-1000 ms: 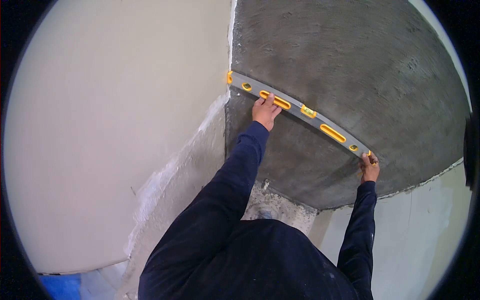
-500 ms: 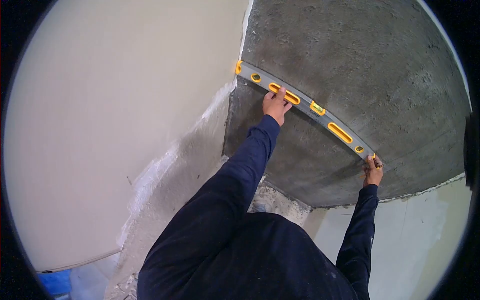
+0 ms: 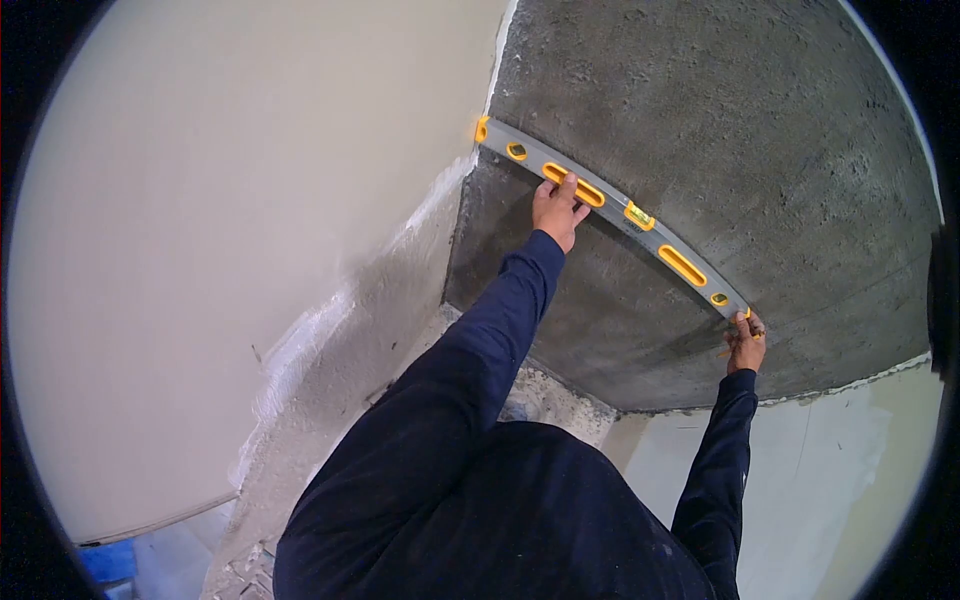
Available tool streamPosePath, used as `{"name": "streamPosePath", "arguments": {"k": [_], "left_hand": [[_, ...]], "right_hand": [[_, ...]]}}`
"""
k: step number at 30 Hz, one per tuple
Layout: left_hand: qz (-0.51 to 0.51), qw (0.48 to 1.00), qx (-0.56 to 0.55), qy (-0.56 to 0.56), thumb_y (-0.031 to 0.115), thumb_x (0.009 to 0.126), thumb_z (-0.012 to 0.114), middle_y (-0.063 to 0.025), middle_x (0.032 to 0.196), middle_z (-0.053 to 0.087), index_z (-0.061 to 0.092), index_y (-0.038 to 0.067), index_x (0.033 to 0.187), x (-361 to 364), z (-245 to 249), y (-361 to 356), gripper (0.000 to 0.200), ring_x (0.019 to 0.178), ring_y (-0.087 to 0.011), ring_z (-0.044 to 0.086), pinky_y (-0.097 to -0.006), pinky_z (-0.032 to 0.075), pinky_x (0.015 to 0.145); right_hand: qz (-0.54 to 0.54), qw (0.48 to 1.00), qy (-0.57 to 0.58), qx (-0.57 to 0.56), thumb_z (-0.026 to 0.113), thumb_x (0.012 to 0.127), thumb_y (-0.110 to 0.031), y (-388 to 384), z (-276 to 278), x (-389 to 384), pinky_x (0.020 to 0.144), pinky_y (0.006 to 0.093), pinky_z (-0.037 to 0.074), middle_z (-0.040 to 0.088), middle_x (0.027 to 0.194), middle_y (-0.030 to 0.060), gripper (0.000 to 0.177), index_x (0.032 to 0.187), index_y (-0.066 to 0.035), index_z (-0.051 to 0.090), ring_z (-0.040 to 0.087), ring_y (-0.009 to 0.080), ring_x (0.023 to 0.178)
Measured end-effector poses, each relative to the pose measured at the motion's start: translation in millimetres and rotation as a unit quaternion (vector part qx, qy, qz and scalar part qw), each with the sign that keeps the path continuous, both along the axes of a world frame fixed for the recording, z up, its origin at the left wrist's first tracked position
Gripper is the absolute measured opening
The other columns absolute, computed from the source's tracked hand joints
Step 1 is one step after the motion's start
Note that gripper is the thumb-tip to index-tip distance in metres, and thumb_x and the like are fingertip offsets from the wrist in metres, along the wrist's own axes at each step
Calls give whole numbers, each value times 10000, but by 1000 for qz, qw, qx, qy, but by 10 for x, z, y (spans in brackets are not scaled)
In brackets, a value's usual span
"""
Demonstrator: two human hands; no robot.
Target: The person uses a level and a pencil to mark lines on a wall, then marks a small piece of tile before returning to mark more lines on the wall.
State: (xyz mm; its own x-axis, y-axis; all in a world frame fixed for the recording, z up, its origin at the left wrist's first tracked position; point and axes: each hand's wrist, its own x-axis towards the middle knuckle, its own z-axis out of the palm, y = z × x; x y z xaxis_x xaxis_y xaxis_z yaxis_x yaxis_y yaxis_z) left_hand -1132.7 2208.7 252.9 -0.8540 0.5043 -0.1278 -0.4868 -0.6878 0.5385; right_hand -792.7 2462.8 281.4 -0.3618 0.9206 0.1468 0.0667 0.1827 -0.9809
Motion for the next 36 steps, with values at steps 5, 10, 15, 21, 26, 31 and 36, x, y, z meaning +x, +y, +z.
{"name": "streamPosePath", "arguments": {"k": [5, 10, 15, 21, 26, 31, 36], "left_hand": [[0, 1000, -5, -5, 300, 946, 572, -36, 1084, 541, 461, 79, 1177, -36, -10, 33, 339, 1009, -180, 551, -432, 467, 895], [-1, 1000, 1, -4, 292, 939, 585, -49, 1111, 549, 459, 76, 1162, -63, -33, 50, 335, 1023, -201, 570, -443, 467, 903], [11, 1000, 5, -3, 272, 932, 597, -98, 1101, 562, 436, 33, 1161, -56, -7, 40, 368, 1044, -257, 589, -475, 487, 910], [1, 1000, -9, 5, 263, 936, 589, -120, 1116, 565, 427, 16, 1165, -89, 5, 42, 374, 1027, -267, 607, -487, 502, 894], [-4, 1000, -4, 11, 260, 941, 581, -112, 1129, 565, 430, 23, 1171, -97, -27, 48, 363, 1041, -260, 598, -481, 493, 906], [-10, 1000, 8, 16, 266, 941, 582, -96, 1137, 563, 435, 35, 1174, -119, -81, 69, 359, 1056, -245, 588, -469, 484, 915], [-1, 1000, 0, 0, 267, 939, 586, -85, 1127, 567, 443, 35, 1159, -98, -42, 46, 350, 1039, -237, 594, -451, 497, 893]], "right_hand": [[-1, 1000, 4, 1, 723, 827, -213, 25, -39, -8, 582, 239, 492, 626, 949, 6, 357, 1115, -87, 555, 558, 75, 685], [-7, 1000, -5, -2, 706, 842, -217, 1, -23, -8, 570, 240, 488, 630, 922, 7, 339, 1116, -88, 554, 486, 50, 569], [-6, 1000, 1, -10, 705, 841, -225, -8, -5, -6, 589, 253, 490, 627, 926, 6, 327, 1104, -90, 565, 537, 77, 704], [2, 1000, -7, -6, 708, 837, -224, -7, 17, -1, 606, 268, 492, 623, 929, 5, 306, 1081, -96, 575, 587, 102, 834], [6, 1000, 1, -8, 704, 840, -215, 34, -15, 10, 602, 259, 490, 622, 913, 1, 296, 1079, -96, 575, 587, 98, 816], [17, 1000, 7, -3, 701, 840, -208, 64, -25, 15, 604, 253, 489, 621, 928, 5, 300, 1084, -89, 572, 586, 98, 808], [2, 1000, 1, -1, 704, 835, -223, 23, -2, -5, 613, 263, 489, 619, 946, 12, 322, 1091, -83, 567, 587, 109, 820]]}}
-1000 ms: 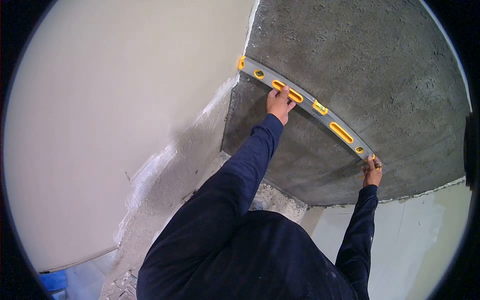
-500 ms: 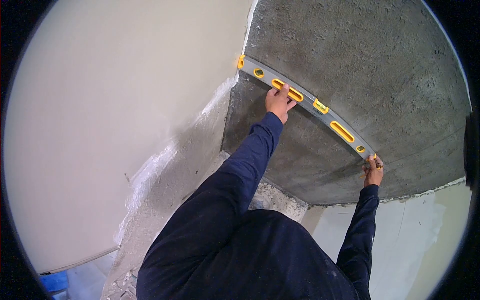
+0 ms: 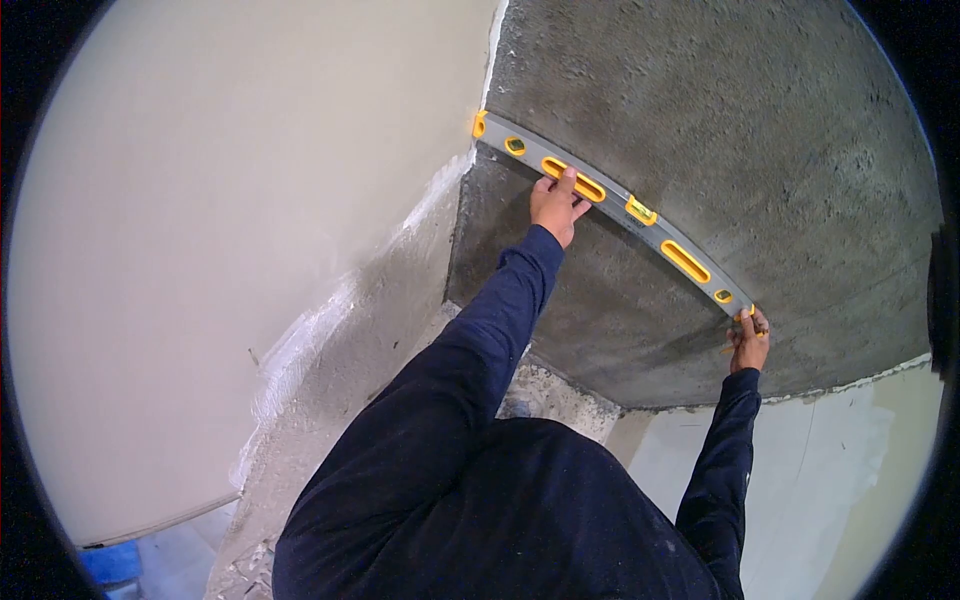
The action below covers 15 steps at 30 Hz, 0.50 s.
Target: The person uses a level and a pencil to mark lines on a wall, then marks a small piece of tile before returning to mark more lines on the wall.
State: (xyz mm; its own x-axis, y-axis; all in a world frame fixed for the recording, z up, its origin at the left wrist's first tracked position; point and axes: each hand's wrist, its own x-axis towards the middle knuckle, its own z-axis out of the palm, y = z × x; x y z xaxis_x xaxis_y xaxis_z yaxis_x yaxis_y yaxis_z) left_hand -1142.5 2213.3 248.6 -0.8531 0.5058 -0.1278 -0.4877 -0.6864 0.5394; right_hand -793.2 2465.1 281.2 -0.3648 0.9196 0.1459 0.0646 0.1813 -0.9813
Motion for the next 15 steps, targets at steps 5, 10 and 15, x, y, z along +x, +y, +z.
{"name": "streamPosePath", "arguments": {"k": [5, 10, 15], "left_hand": [[-13, 1000, -1, 4, 271, 941, 579, -119, 1117, 560, 436, 23, 1152, -37, -1, 15, 355, 1026, -259, 595, -444, 517, 871], [-22, 999, 23, 11, 244, 970, 519, -177, 1129, 535, 430, -31, 1154, 18, 116, -69, 342, 1062, -313, 580, -473, 504, 921], [-43, 999, 12, 24, 228, 970, 517, -160, 1119, 551, 459, -21, 1166, -48, 38, -48, 322, 1083, -317, 574, -478, 494, 933]], "right_hand": [[-8, 1000, 16, -15, 707, 831, -240, -9, -13, 14, 632, 269, 493, 618, 987, 22, 370, 1130, -75, 565, 589, 125, 866], [-8, 999, 42, -32, 703, 834, -225, -115, 6, -17, 656, 277, 507, 606, 1072, 39, 426, 1198, -58, 556, 590, 138, 933], [-34, 996, 72, -45, 687, 848, -194, -214, 2, -48, 645, 272, 512, 605, 1085, 41, 414, 1214, -49, 557, 587, 135, 935]]}}
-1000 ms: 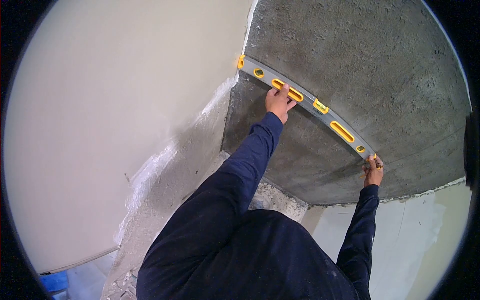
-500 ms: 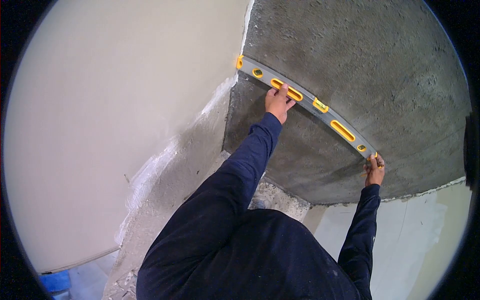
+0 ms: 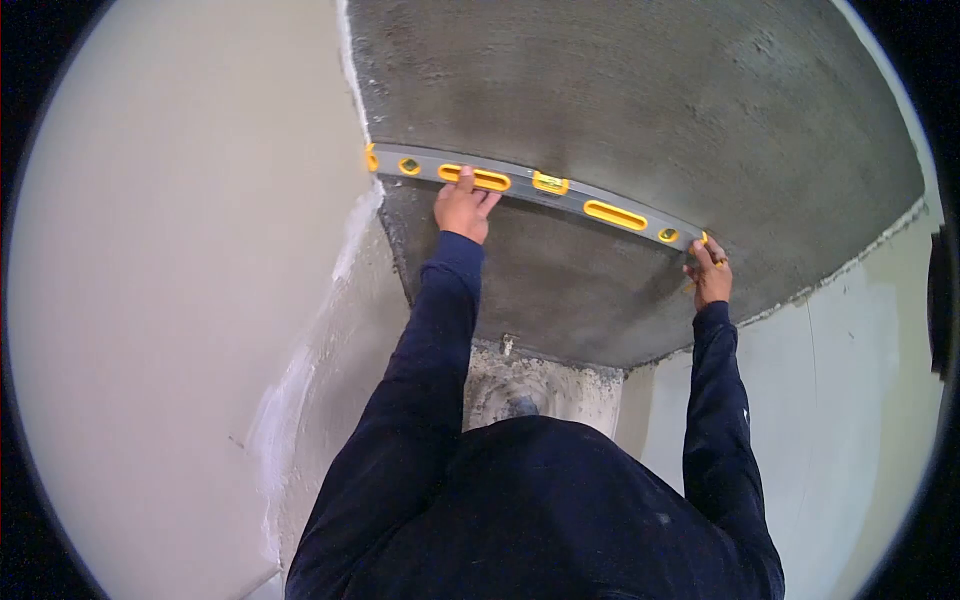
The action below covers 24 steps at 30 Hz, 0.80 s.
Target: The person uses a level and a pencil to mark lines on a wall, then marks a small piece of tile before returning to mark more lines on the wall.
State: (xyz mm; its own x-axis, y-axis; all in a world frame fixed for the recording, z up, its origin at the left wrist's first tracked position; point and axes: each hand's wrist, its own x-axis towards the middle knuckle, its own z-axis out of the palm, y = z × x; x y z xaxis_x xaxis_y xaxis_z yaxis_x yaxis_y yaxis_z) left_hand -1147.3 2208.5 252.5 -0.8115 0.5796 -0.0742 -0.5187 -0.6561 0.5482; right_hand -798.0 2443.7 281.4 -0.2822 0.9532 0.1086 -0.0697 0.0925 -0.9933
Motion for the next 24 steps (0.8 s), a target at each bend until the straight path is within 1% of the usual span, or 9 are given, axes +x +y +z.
{"name": "streamPosePath", "arguments": {"k": [1, 2, 7, 10, 12, 19, 21, 24], "left_hand": [[2, 1000, 5, -10, 218, 955, 552, -139, 1082, 574, 485, 2, 1151, -13, -15, 3, 299, 1049, -300, 593, -464, 507, 911], [8, 1000, 3, -8, 214, 954, 555, -148, 1096, 567, 480, -16, 1151, -3, -10, -1, 313, 1058, -312, 587, -475, 502, 917], [4, 1000, 1, -14, 199, 951, 561, -166, 1124, 548, 462, -39, 1157, 1, 38, -21, 329, 1065, -325, 580, -494, 490, 931], [1, 1000, 1, -16, 194, 952, 557, -172, 1131, 542, 444, -39, 1164, -11, 31, -23, 334, 1069, -330, 576, -502, 487, 933], [1, 1000, -18, -14, 226, 973, 514, -172, 1151, 532, 456, -33, 1162, 2, 49, -22, 325, 1117, -325, 551, -477, 475, 966], [-6, 1000, -17, -7, 229, 977, 506, -171, 1143, 533, 455, -32, 1153, -12, 52, -23, 319, 1105, -321, 559, -475, 481, 961], [-4, 1000, -1, -15, 198, 954, 553, -170, 1130, 544, 453, -30, 1149, -34, 34, -12, 316, 1081, -340, 570, -509, 477, 945], [-5, 1000, -6, -14, 198, 955, 552, -167, 1123, 547, 455, -30, 1154, -39, 21, -9, 318, 1083, -336, 569, -510, 482, 937]], "right_hand": [[8, 1000, 5, 0, 685, 850, -184, -17, 6, -9, 640, 270, 512, 605, 1086, 41, 414, 1220, -46, 557, 586, 134, 937], [8, 1000, 15, -4, 693, 845, -176, -21, 5, -15, 628, 271, 512, 606, 1087, 41, 415, 1217, -46, 562, 584, 133, 939], [-3, 1000, 27, -4, 696, 844, -179, -1, -16, -13, 620, 271, 516, 610, 1083, 38, 394, 1194, -45, 576, 580, 137, 941], [-8, 1000, 24, -7, 698, 842, -179, 6, -31, -23, 620, 271, 519, 609, 1074, 36, 384, 1182, -42, 580, 579, 139, 944], [-8, 999, 35, -12, 702, 839, -184, 5, -37, -22, 622, 272, 522, 607, 1068, 33, 373, 1165, -47, 585, 575, 139, 946], [2, 1000, 14, -11, 699, 844, -189, 61, -81, -1, 619, 272, 510, 605, 1072, 27, 358, 1159, -61, 589, 571, 131, 945], [-2, 1000, 2, -15, 695, 846, -194, 39, -76, -5, 621, 274, 502, 608, 1064, 23, 360, 1167, -72, 589, 570, 124, 941], [0, 1000, 5, -8, 693, 843, -199, 26, -89, -18, 630, 277, 502, 610, 1063, 22, 372, 1180, -81, 588, 571, 122, 931]]}}
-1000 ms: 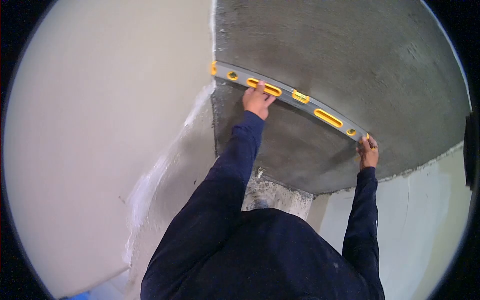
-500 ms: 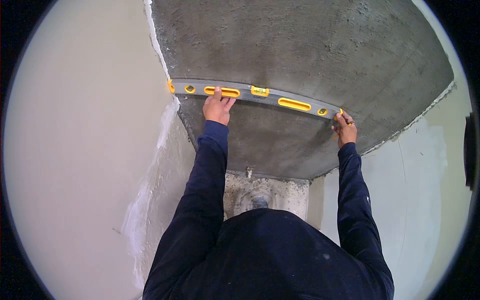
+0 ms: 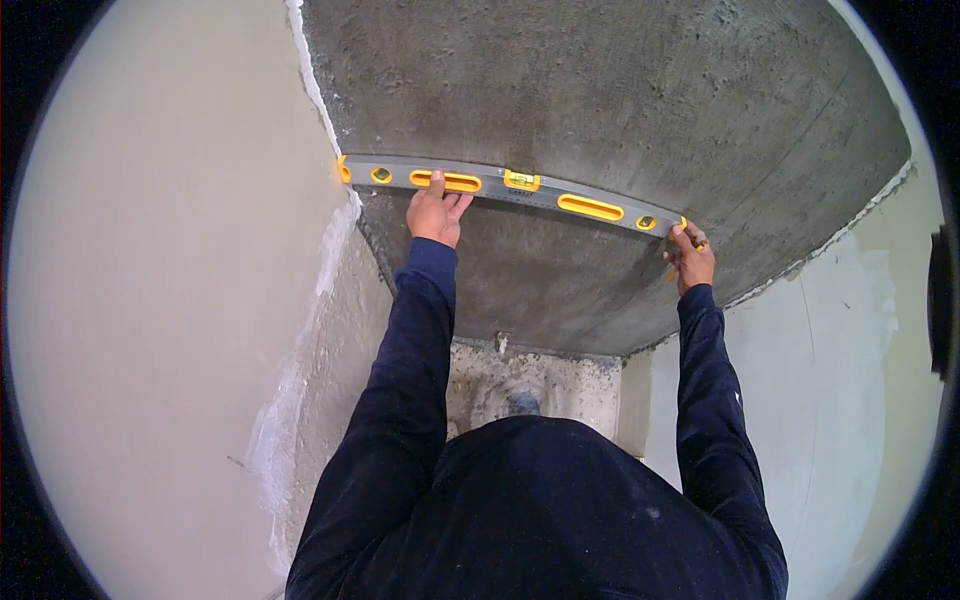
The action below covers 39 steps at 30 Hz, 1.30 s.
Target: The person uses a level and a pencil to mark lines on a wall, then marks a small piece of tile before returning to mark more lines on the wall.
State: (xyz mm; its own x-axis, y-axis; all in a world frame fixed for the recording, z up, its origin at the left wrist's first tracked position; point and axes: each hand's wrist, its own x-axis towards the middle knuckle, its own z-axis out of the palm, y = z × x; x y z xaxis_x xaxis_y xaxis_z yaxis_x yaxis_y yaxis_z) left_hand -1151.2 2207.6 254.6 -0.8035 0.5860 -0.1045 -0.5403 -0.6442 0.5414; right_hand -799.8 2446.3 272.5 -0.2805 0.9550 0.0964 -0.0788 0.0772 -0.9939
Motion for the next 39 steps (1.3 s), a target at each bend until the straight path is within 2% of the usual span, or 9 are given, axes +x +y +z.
{"name": "streamPosePath", "arguments": {"k": [7, 10, 12, 20, 22, 32, 35, 39], "left_hand": [[14, 1000, 12, -5, 177, 952, 552, -165, 1106, 548, 455, -25, 1155, 22, 0, -4, 302, 1074, -325, 574, -510, 500, 924], [16, 1000, 11, -1, 208, 974, 508, -170, 1144, 533, 450, -29, 1177, 50, 39, -13, 317, 1100, -340, 562, -498, 479, 954], [15, 1000, 2, -8, 207, 976, 503, -168, 1144, 533, 435, -41, 1196, 62, 62, -20, 338, 1099, -334, 565, -491, 476, 960], [10, 1000, 2, -9, 215, 974, 511, -166, 1168, 521, 426, -37, 1213, 46, 39, -15, 358, 1136, -320, 542, -490, 454, 978], [7, 1000, 4, -5, 225, 967, 526, -162, 1164, 525, 424, -32, 1217, 39, 24, -15, 373, 1142, -314, 536, -495, 446, 982], [12, 1000, -6, 0, 236, 963, 535, -160, 1151, 532, 418, -35, 1217, 47, 10, -19, 390, 1118, -314, 546, -487, 460, 970], [-7, 1000, 28, 3, 229, 970, 519, -173, 1150, 527, 420, -40, 1203, 36, -1, -6, 369, 1121, -326, 541, -492, 463, 972], [-3, 1000, -13, 12, 223, 977, 503, -176, 1137, 523, 425, -41, 1187, 62, 58, -43, 347, 1125, -335, 535, -497, 460, 978]], "right_hand": [[-5, 1000, -17, 1, 687, 847, -212, -96, 44, -26, 638, 269, 505, 608, 1077, 18, 393, 1201, -78, 581, 578, 120, 920], [1, 999, -32, 10, 686, 848, -222, -74, 27, -14, 638, 266, 504, 610, 1079, 12, 410, 1214, -78, 570, 581, 117, 928], [-1, 999, -45, 7, 670, 869, -245, -31, -10, -8, 663, 288, 503, 579, 1157, 12, 434, 1259, -105, 539, 553, 115, 990], [-4, 999, -32, 2, 663, 875, -216, -16, -27, -33, 639, 274, 500, 598, 1104, -18, 389, 1233, -106, 560, 551, 82, 923], [-20, 1000, -15, 13, 712, 829, -213, 20, -56, -32, 604, 267, 516, 617, 1072, 37, 436, 1211, -70, 561, 601, 133, 912], [-20, 999, -36, 14, 708, 830, -222, 20, -46, -19, 604, 275, 521, 609, 1090, 47, 414, 1187, -64, 568, 598, 139, 914], [-27, 999, -34, 13, 696, 840, -223, 15, -21, -15, 612, 280, 522, 600, 1107, 43, 410, 1195, -65, 566, 590, 137, 927], [-18, 999, -30, 14, 688, 847, -214, 17, -36, -16, 636, 289, 518, 595, 1107, 28, 399, 1201, -74, 567, 583, 133, 939]]}}
